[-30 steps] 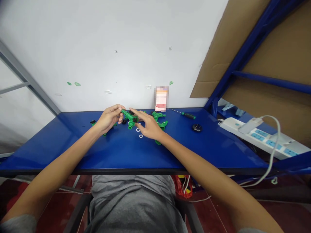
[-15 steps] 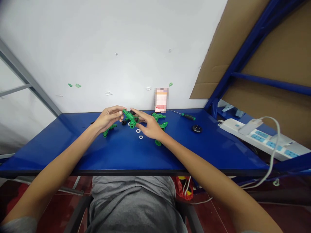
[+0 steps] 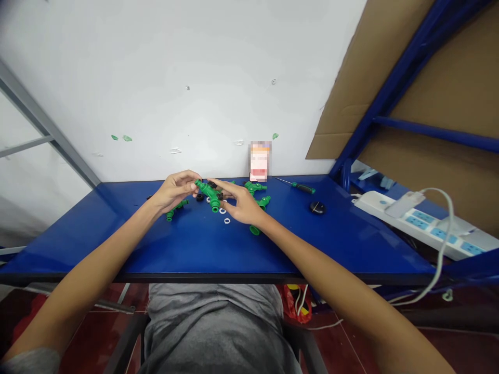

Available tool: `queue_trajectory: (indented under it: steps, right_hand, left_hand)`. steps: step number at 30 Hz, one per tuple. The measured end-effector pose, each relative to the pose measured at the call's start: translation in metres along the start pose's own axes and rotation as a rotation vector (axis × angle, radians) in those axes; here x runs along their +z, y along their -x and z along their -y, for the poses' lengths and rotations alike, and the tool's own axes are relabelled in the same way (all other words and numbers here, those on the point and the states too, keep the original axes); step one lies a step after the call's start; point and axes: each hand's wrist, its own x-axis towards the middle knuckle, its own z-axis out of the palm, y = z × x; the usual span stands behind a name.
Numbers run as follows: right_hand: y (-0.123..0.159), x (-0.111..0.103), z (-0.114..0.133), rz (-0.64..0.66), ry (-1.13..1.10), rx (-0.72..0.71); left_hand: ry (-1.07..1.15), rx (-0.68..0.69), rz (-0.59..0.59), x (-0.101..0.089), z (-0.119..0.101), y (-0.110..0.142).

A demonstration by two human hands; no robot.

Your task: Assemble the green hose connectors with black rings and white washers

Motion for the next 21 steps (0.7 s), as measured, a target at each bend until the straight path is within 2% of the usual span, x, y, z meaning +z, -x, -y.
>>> queue_trajectory:
  steps: [12, 21]
  right_hand:
    - [-0.0005, -0.0005, -0.0013, 0.018, 0.034, -0.034]
    - [0.0025, -0.0035, -0.0057, 0.086, -0.039, 0.031]
  left_hand:
    - [-0.126, 0.012, 0.041, -0.0030, -0.0048, 0.0004]
    - [-0.194, 0.110, 0.095, -0.0077, -0.0028, -0.0009]
